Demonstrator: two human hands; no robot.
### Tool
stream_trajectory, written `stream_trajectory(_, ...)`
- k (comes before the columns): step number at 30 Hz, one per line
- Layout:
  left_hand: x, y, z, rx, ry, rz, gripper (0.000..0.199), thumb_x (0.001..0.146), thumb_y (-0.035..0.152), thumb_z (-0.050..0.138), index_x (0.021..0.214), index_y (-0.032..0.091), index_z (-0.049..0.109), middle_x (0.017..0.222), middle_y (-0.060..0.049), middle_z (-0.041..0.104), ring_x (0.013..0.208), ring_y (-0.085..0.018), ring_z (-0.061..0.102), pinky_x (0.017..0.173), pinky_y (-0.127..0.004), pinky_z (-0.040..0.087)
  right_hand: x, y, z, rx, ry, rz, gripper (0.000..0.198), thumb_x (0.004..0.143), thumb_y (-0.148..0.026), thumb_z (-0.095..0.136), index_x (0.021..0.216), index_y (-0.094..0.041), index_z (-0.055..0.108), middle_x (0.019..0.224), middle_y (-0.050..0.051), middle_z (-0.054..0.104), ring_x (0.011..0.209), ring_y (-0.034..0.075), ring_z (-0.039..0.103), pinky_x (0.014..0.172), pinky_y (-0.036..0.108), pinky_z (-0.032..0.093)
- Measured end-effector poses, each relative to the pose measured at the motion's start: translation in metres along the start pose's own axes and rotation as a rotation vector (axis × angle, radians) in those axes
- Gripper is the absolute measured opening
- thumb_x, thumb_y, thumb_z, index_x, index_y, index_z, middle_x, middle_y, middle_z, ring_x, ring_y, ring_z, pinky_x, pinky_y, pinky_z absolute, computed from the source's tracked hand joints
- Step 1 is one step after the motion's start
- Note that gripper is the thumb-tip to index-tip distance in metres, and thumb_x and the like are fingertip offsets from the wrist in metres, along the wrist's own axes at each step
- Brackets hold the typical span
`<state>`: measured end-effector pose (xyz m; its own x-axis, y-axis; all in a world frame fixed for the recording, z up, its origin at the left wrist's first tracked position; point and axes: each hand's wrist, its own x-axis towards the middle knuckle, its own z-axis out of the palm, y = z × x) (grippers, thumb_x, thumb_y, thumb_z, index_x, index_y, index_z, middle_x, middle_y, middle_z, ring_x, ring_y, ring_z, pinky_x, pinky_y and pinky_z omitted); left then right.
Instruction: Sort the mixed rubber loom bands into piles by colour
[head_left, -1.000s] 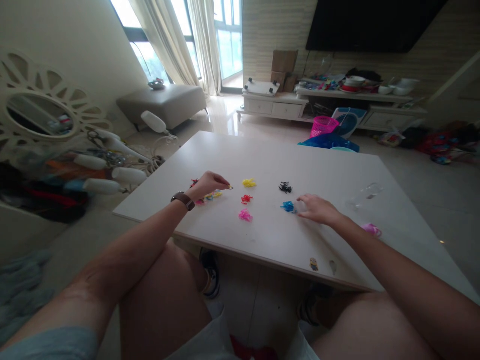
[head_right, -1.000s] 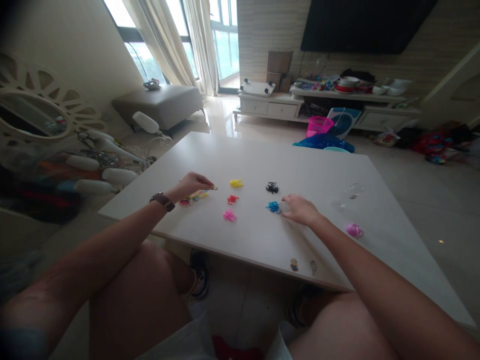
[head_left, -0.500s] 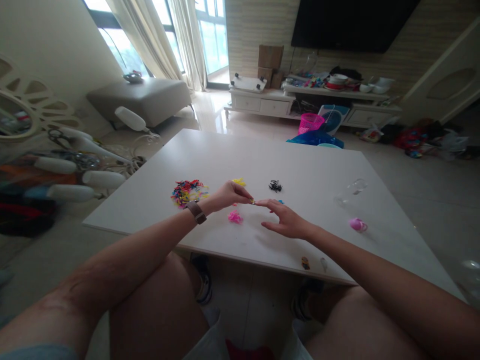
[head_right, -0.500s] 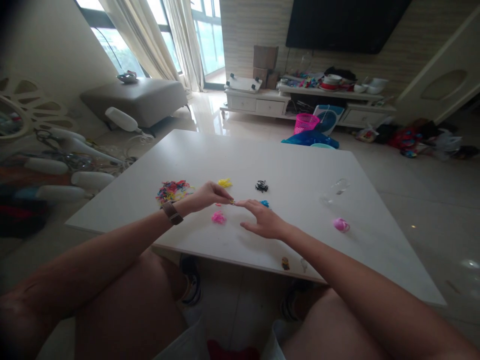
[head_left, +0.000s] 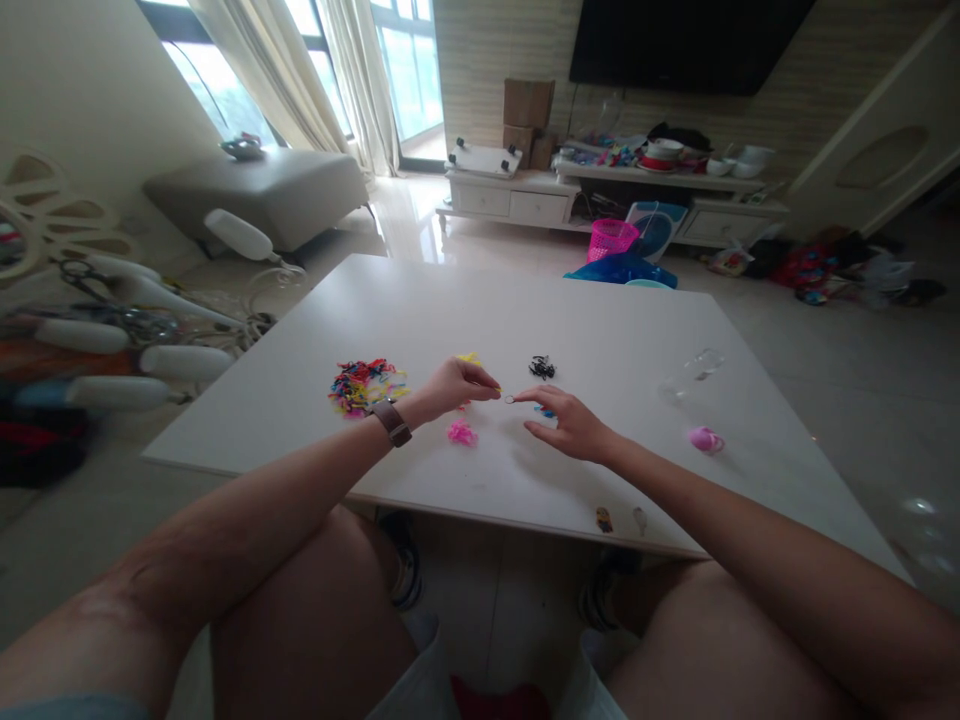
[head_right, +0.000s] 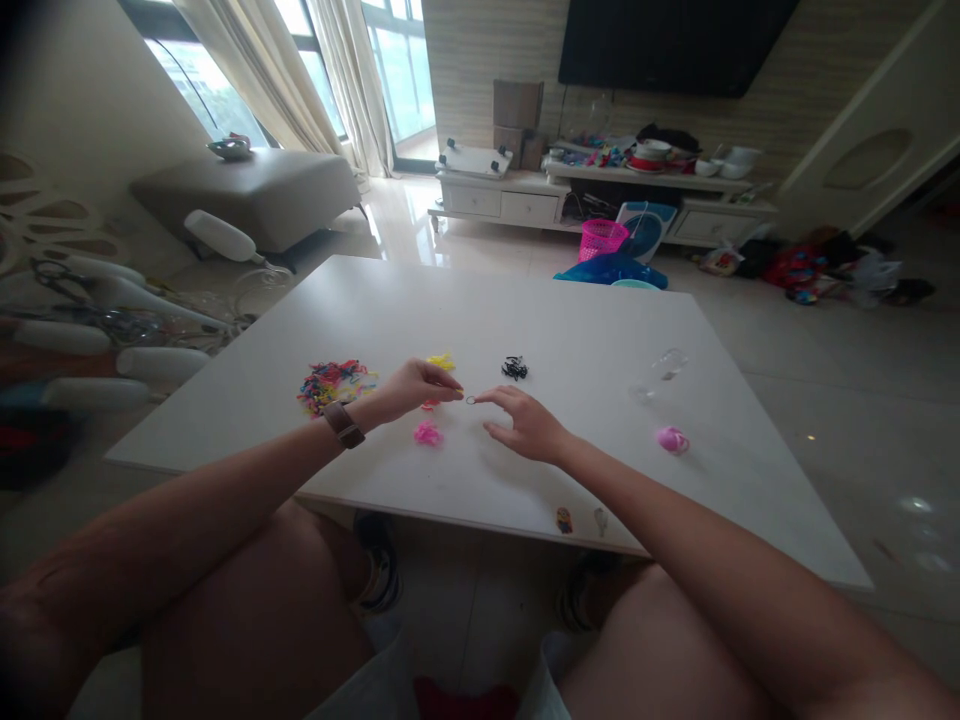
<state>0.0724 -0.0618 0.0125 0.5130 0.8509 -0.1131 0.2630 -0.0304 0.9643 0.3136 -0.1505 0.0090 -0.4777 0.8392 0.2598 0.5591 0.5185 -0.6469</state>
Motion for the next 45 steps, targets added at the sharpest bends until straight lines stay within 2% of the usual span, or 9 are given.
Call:
stream_trajectory(3, 0.002, -0.004, -0.005, 0.035, 0.044, -0.04, 0.025, 0.062, 0.03, 0.087, 0.08, 0.014, 0.08, 0.079, -0.008, 0.077, 0.071, -0.018, 0.068, 0.064, -0.027, 0.051, 0.005, 0.026, -0.001, -0.155, 0.1, 0.125, 0.042, 0.085, -0.023, 0.061, 0.128, -0.025, 0.064, 0.126, 0.009, 0.067, 0.12, 0.027, 0.058, 0.106, 0.048, 0.046)
stream_trajectory(9, -0.001, -0.007, -0.01, 0.118, 0.048, -0.046, 0.022, 0.062, 0.03, 0.087, 0.078, 0.016, 0.079, 0.082, -0.008, 0.078, 0.075, -0.02, 0.071, 0.064, -0.028, 0.053, 0.017, 0.077, -0.003, -0.383, 0.119, 0.449, 0.05, 0.085, -0.03, 0.059, 0.135, -0.023, 0.059, 0.138, 0.011, 0.062, 0.126, 0.034, 0.053, 0.103, 0.054, 0.047)
stream_trajectory(15, -0.003, -0.005, -0.011, 0.141, 0.018, -0.029, 0.018, 0.064, 0.029, 0.085, 0.077, 0.017, 0.078, 0.081, -0.007, 0.078, 0.077, -0.021, 0.072, 0.066, -0.028, 0.054, 0.018, 0.082, -0.003, -0.413, 0.084, 0.489, 0.056, 0.087, -0.033, 0.057, 0.143, -0.028, 0.052, 0.148, 0.008, 0.056, 0.134, 0.034, 0.047, 0.104, 0.057, 0.045)
stream_trajectory(20, -0.003, -0.005, -0.012, 0.14, 0.017, -0.021, 0.016, 0.066, 0.027, 0.083, 0.077, 0.017, 0.078, 0.081, -0.007, 0.079, 0.078, -0.021, 0.073, 0.068, -0.028, 0.055, 0.019, 0.072, -0.007, -0.399, 0.13, 0.454, 0.048, 0.089, -0.033, 0.054, 0.136, -0.025, 0.058, 0.142, 0.011, 0.06, 0.131, 0.035, 0.049, 0.101, 0.057, 0.043)
stream_trajectory(23, -0.002, -0.006, -0.011, 0.15, 0.01, -0.007, 0.016, 0.066, 0.027, 0.083, 0.077, 0.016, 0.078, 0.081, -0.007, 0.079, 0.078, -0.021, 0.073, 0.068, -0.028, 0.055, 0.018, 0.06, -0.007, -0.366, 0.151, 0.369, 0.043, 0.088, -0.031, 0.056, 0.13, -0.026, 0.061, 0.136, 0.011, 0.064, 0.127, 0.034, 0.051, 0.098, 0.055, 0.043)
stream_trajectory(29, 0.0, -0.008, -0.008, 0.163, -0.01, -0.008, 0.016, 0.067, 0.027, 0.083, 0.078, 0.016, 0.079, 0.078, -0.007, 0.078, 0.073, -0.019, 0.071, 0.063, -0.026, 0.053, 0.011, 0.021, -0.002, -0.323, -0.011, 0.064, 0.041, 0.092, -0.026, 0.054, 0.133, -0.025, 0.058, 0.138, 0.012, 0.063, 0.129, 0.032, 0.051, 0.097, 0.051, 0.037)
stream_trajectory(33, 0.001, -0.008, -0.004, 0.149, -0.039, 0.032, 0.016, 0.067, 0.027, 0.083, 0.077, 0.016, 0.079, 0.077, -0.006, 0.078, 0.072, -0.019, 0.07, 0.066, -0.027, 0.053, 0.008, 0.0, 0.0, -0.305, -0.087, -0.054, 0.048, 0.094, -0.025, 0.054, 0.142, -0.027, 0.052, 0.142, 0.012, 0.06, 0.131, 0.031, 0.05, 0.098, 0.049, 0.035)
stream_trajectory(40, 0.008, -0.011, 0.005, 0.089, -0.133, 0.09, 0.02, 0.067, 0.031, 0.083, 0.08, 0.017, 0.078, 0.079, -0.008, 0.078, 0.078, -0.022, 0.073, 0.072, -0.03, 0.055, 0.007, -0.005, 0.001, -0.288, -0.118, -0.072, 0.053, 0.094, -0.026, 0.054, 0.147, -0.029, 0.047, 0.146, 0.011, 0.057, 0.131, 0.031, 0.05, 0.097, 0.048, 0.036)
stream_trajectory(45, 0.016, -0.014, 0.016, -0.022, -0.146, 0.082, 0.024, 0.069, 0.03, 0.083, 0.084, 0.017, 0.07, 0.077, -0.009, 0.078, 0.079, -0.023, 0.076, 0.071, -0.031, 0.056, 0.007, -0.002, 0.001, -0.309, -0.051, -0.024, 0.049, 0.095, -0.026, 0.054, 0.144, -0.027, 0.05, 0.141, 0.012, 0.061, 0.129, 0.03, 0.052, 0.098, 0.048, 0.036)
